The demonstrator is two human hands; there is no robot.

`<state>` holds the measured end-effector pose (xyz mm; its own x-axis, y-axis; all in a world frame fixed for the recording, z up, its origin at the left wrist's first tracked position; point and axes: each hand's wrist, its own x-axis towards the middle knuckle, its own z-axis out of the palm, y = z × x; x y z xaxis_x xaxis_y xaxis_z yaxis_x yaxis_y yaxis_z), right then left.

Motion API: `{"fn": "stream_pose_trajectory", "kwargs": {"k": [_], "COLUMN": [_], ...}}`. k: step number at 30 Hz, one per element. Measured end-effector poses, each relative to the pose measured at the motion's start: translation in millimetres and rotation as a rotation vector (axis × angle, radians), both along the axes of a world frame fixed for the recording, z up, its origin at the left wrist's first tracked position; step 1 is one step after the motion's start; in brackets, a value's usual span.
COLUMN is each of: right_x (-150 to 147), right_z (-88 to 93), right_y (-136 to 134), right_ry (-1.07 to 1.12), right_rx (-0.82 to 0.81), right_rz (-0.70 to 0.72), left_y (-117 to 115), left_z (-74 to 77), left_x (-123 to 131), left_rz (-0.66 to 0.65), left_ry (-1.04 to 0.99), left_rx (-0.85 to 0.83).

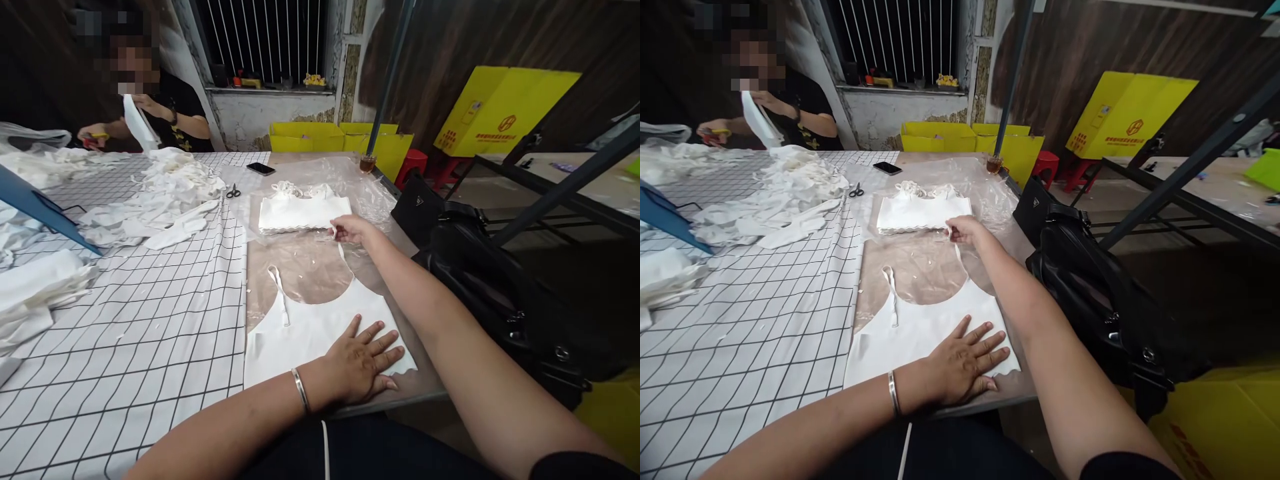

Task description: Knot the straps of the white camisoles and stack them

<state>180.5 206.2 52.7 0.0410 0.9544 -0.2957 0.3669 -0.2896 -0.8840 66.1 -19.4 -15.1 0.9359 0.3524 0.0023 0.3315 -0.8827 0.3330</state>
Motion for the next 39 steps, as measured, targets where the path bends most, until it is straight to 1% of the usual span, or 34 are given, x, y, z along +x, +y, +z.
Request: {"fn": "stream_pose_trajectory", "kwargs": {"k": [3,6,8,9,10,11,13,14,15,16,17,18,19,20,21,22,23,25,26,27,28,29,30,32,34,35,36,37,39], "right_x": [12,19,22,24,26,28,33,35,38,40,41,42,43,44,45,46,47,48,47,46,43,39,34,24,17,15,14,14,17], "right_z": [28.5,46.0,50.9,52.4,53.9,55.9,62.7,67.5,72.9,78.2,82.7,85.5,85.7,82.8,76.6,67.0,54.5,24.3,8.6,-6.1,-19.0,-29.4,-37.3,-45.5,-46.1,-44.7,-42.6,-40.3,-36.0], "right_y": [3,-1,-7,-11,-15,-20,-35,-46,-61,-78,-98,-121,-144,-166,-186,-203,-217,-232,-236,-238,-240,-241,-242,-244,-244,-243,-242,-241,-237], "right_ry": [0.215,0.468,0.554,0.576,0.597,0.615,0.637,0.634,0.614,0.574,0.511,0.431,0.337,0.233,0.143,0.075,0.04,0.08,0.161,0.275,0.407,0.543,0.666,0.822,0.871,0.873,0.867,0.852,0.805], "right_rx": [0.003,-0.057,-0.089,-0.096,-0.099,-0.097,-0.083,-0.064,-0.033,0.006,0.04,0.065,0.073,0.054,0.054,0.089,0.137,0.239,0.261,0.263,0.253,0.237,0.217,0.182,0.17,0.175,0.184,0.191,0.177], "right_rz": [-0.066,-0.178,-0.22,-0.224,-0.221,-0.212,-0.167,-0.129,-0.074,0.004,0.114,0.243,0.385,0.52,0.588,0.56,0.461,0.133,-0.024,-0.148,-0.233,-0.286,-0.313,-0.32,-0.282,-0.249,-0.211,-0.166,-0.074], "left_y": [-2,-1,7,14,23,34,58,70,79,87,92,94,93,90,86,81,75,64,60,56,53,51,49,46,45,45,46,47,53], "left_z": [-2.5,-3.9,-1.3,1.8,6.2,11.8,24.9,31.3,36.9,41.3,44.2,45.7,46.0,45.6,45.2,45.0,45.4,48.4,50.6,53.1,55.7,58.3,61.0,66.8,73.1,76.2,78.8,80.7,81.8], "left_x": [1,1,0,-1,-2,-3,-6,-8,-10,-10,-10,-9,-8,-5,-3,0,2,6,7,8,9,9,9,7,5,4,3,2,1], "left_rz": [0.002,-0.006,-0.01,0.039,0.138,0.278,0.586,0.687,0.737,0.744,0.726,0.696,0.666,0.646,0.636,0.636,0.648,0.673,0.668,0.653,0.64,0.648,0.674,0.749,0.778,0.766,0.747,0.739,0.752], "left_ry": [-0.01,-0.045,-0.142,-0.225,-0.322,-0.429,-0.607,-0.651,-0.668,-0.676,-0.684,-0.698,-0.732,-0.785,-0.84,-0.887,-0.927,-0.978,-0.99,-0.997,-0.995,-0.981,-0.947,-0.845,-0.74,-0.698,-0.655,-0.614,-0.538], "left_rx": [-0.018,-0.089,-0.216,-0.32,-0.454,-0.614,-0.996,-1.211,-1.43,-1.635,-1.813,-1.955,-2.054,-2.115,-2.148,-2.162,-2.164,-2.156,-2.149,-2.136,-2.114,-2.068,-1.993,-1.748,-1.483,-1.39,-1.34,-1.327,-1.378]}}
